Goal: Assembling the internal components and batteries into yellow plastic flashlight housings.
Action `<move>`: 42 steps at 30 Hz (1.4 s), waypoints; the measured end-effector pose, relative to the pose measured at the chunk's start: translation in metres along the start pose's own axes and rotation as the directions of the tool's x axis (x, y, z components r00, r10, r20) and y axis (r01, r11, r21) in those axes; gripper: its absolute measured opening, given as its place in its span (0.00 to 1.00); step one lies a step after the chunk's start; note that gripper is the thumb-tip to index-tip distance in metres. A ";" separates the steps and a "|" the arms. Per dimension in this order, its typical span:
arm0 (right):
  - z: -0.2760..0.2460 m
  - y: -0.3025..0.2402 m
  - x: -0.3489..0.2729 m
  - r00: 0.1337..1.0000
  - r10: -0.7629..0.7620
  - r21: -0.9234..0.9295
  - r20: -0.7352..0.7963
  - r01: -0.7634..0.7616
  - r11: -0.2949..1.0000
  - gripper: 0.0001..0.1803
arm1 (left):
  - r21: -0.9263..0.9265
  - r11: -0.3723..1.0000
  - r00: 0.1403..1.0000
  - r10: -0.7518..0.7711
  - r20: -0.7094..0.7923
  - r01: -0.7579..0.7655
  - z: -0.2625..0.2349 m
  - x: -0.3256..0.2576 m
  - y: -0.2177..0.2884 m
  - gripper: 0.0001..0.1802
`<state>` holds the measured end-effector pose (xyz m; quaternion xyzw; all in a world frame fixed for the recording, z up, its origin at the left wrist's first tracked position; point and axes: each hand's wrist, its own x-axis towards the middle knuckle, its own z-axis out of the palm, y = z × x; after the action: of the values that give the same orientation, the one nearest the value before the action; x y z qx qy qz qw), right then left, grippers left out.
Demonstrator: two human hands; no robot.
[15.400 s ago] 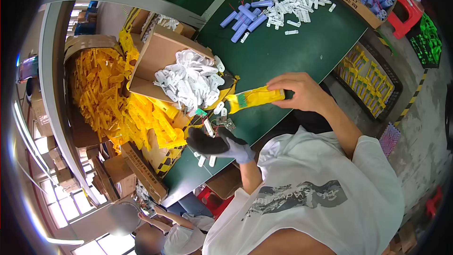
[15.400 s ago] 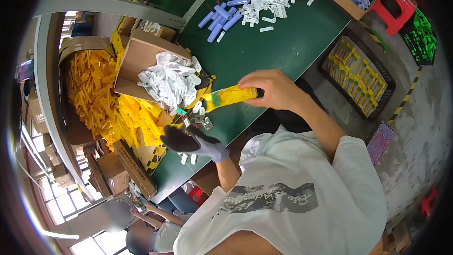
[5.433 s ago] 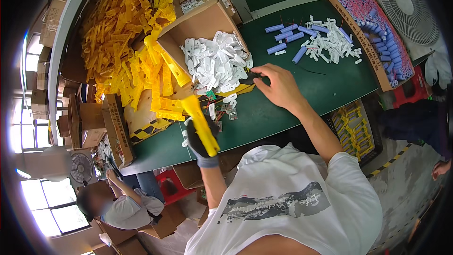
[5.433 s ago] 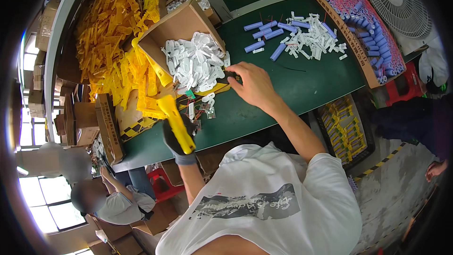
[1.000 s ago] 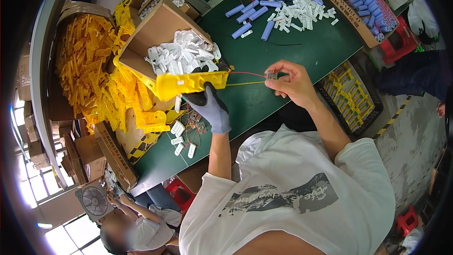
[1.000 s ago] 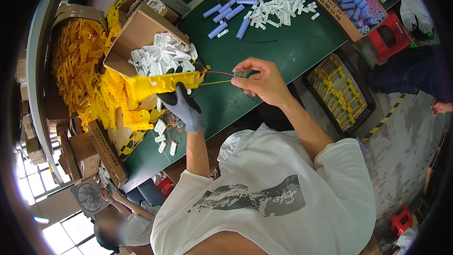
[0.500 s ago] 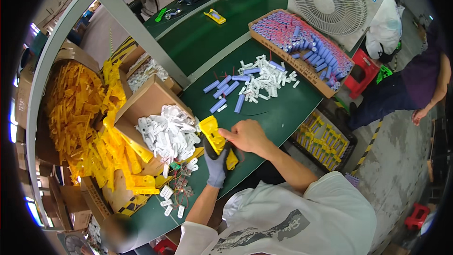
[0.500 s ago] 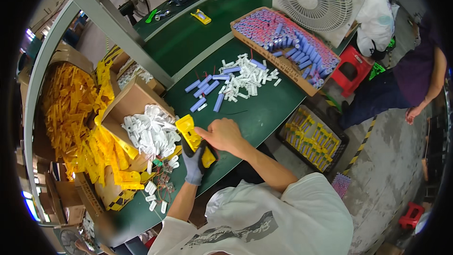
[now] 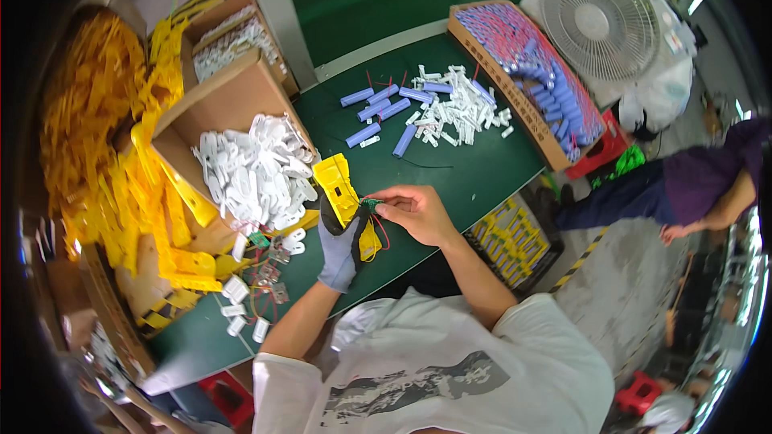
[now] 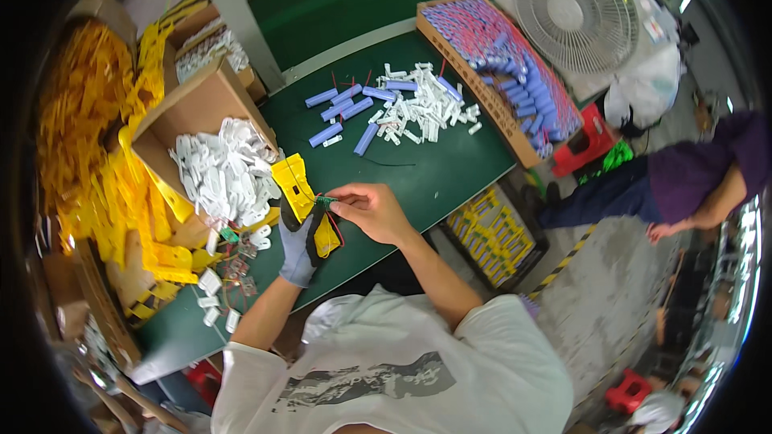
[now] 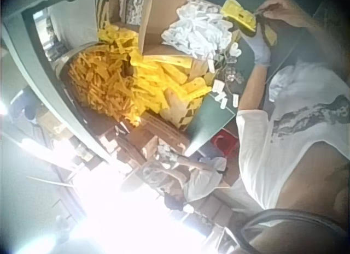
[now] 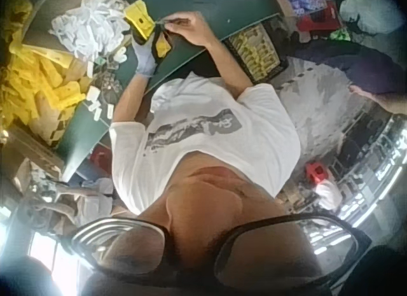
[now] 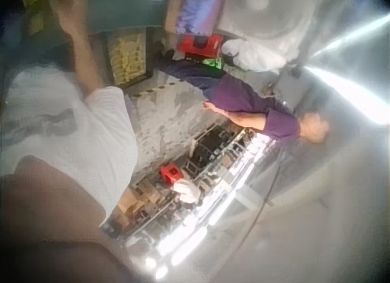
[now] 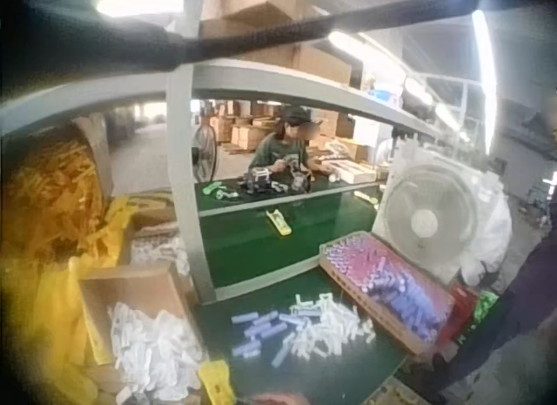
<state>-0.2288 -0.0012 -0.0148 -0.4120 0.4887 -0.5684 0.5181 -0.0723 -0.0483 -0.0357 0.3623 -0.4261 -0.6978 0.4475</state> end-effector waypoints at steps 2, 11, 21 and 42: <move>-0.002 -0.003 -0.004 1.000 0.011 0.006 0.017 -0.012 1.000 0.12 | -0.019 1.000 1.000 -0.019 -0.012 0.019 -0.007 -0.003 -0.009 0.20; -0.008 -0.007 0.000 0.991 0.133 -0.084 0.020 -0.131 0.988 0.09 | -0.054 0.997 0.998 -0.063 -0.011 0.063 -0.007 -0.012 -0.003 0.36; -0.011 -0.001 -0.002 0.997 0.059 -0.150 -0.057 -0.067 0.986 0.06 | 0.056 0.998 1.000 0.005 0.023 -0.006 -0.007 -0.015 -0.007 0.40; -0.003 -0.024 0.017 1.000 -0.008 -0.156 0.000 0.008 0.988 0.07 | -0.126 0.990 0.958 -0.025 0.287 0.064 -0.006 0.000 0.006 0.34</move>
<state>-0.2384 -0.0178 0.0079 -0.4529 0.5301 -0.5308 0.4818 -0.0652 -0.0513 -0.0323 0.2367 -0.4298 -0.7796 0.3892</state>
